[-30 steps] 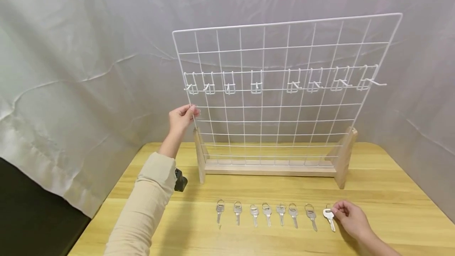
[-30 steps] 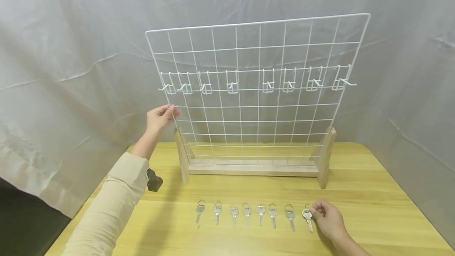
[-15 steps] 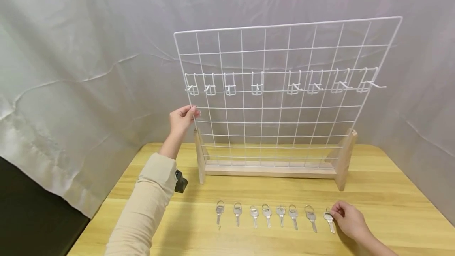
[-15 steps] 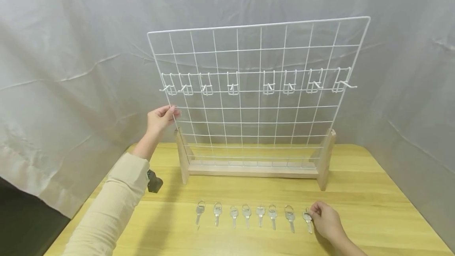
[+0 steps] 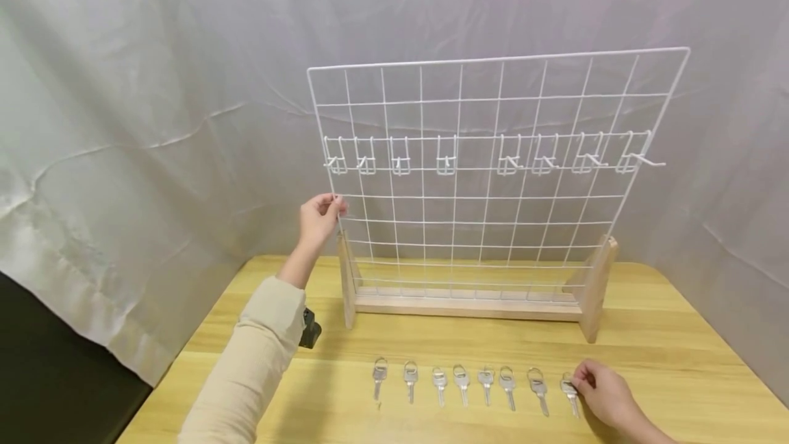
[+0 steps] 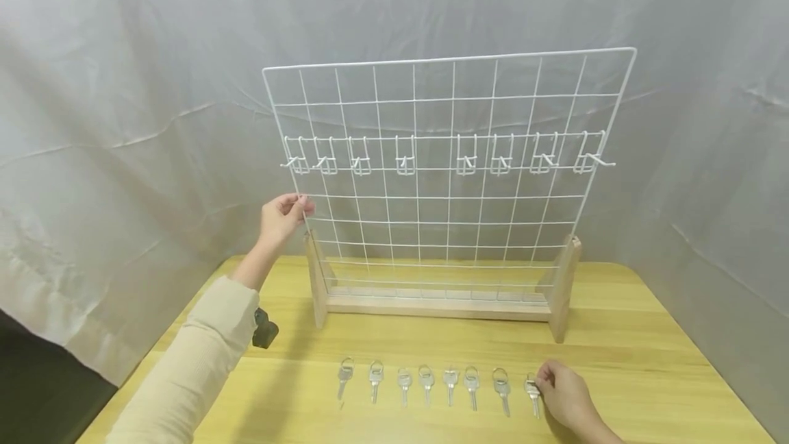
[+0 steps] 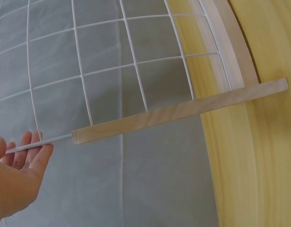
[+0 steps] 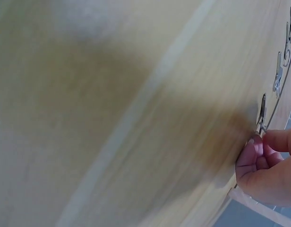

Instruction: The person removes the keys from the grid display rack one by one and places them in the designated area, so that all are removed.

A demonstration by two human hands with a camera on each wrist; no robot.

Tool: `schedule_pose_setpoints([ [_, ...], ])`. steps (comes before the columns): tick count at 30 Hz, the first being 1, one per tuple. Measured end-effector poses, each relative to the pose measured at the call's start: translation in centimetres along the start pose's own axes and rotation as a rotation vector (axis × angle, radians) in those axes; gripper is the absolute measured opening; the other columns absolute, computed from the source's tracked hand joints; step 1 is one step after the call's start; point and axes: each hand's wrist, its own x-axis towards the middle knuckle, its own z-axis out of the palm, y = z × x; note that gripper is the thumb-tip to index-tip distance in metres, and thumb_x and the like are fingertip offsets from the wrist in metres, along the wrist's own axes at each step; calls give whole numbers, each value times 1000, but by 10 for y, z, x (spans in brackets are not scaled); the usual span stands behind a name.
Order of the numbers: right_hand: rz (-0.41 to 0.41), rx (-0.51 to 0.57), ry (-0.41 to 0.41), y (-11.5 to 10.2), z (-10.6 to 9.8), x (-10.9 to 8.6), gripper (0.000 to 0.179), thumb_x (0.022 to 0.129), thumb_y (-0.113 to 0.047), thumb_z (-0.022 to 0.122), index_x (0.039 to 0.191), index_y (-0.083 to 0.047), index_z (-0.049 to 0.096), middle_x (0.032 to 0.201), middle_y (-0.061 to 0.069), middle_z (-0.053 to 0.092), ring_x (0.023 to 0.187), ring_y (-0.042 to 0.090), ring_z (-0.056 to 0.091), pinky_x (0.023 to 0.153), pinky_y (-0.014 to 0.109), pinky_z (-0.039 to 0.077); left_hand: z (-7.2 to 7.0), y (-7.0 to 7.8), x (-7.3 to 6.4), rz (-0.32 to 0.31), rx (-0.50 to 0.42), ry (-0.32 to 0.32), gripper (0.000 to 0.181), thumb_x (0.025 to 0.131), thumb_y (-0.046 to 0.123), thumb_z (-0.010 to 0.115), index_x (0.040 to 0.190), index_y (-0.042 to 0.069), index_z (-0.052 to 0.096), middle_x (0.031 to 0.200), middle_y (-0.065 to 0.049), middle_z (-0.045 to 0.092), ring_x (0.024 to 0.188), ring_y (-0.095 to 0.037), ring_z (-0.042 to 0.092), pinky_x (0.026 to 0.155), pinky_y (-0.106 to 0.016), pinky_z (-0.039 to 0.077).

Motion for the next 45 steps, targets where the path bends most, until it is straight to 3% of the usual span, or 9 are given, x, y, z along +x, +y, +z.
schedule_pose_setpoints([
  [11,-9,-20,22,-1,2,0,9,84,-4,59,77,-7,55,68,-1,51,61,6,41,55,20,34,-4,-7,-8,-15,23,-55,45,92,10,55,133,0,44,118,-26,60,110,-33,59,93,-38,50],
  [21,-8,9,4,-4,-3,-1,6,84,-5,60,79,-6,57,69,-1,53,62,5,42,55,19,36,-7,-16,-12,33,6,-89,46,89,3,55,133,-2,43,121,-27,58,112,-36,58,98,-37,47],
  [27,-47,35,-31,-12,-31,4,13,87,-8,56,93,3,59,79,3,59,68,9,49,56,18,43,-14,-14,-20,119,122,-152,54,89,9,57,138,-1,36,128,-30,51,118,-40,52,101,-44,43],
  [30,-102,27,32,-19,-54,8,20,89,-9,55,99,8,58,82,8,63,69,4,50,57,18,44,-19,-16,-27,151,202,-166,59,89,14,57,141,1,30,135,-29,45,122,-42,47,104,-48,40],
  [34,-211,58,212,-31,-79,13,22,92,-9,54,104,9,57,89,19,65,71,-14,44,59,15,44,-28,-27,-39,208,276,-179,65,90,18,57,143,2,23,144,-27,33,129,-43,37,108,-52,33],
  [36,-277,97,309,-37,-89,15,22,92,-8,54,106,8,57,90,9,66,75,-20,40,58,12,43,-32,-33,-47,247,338,-186,67,90,23,57,144,3,22,149,-24,26,134,-42,30,111,-54,27],
  [39,-355,124,422,-43,-100,17,24,91,-8,54,108,8,57,95,13,64,82,-23,36,59,6,39,-36,-45,-61,342,481,-209,70,90,30,56,145,4,21,153,-21,16,138,-41,22,111,-59,21],
  [42,-409,86,493,-42,-106,19,30,92,-10,53,115,9,54,107,22,60,98,2,50,77,18,45,-37,-58,-77,428,621,-252,72,91,36,54,146,5,20,154,-21,11,139,-42,20,111,-60,20],
  [45,-483,-4,545,-31,-106,22,39,91,-12,54,122,10,49,119,34,50,108,41,45,93,50,39,-36,-72,-93,478,724,-303,73,91,37,53,146,4,19,153,-24,8,139,-43,17,113,-57,17],
])
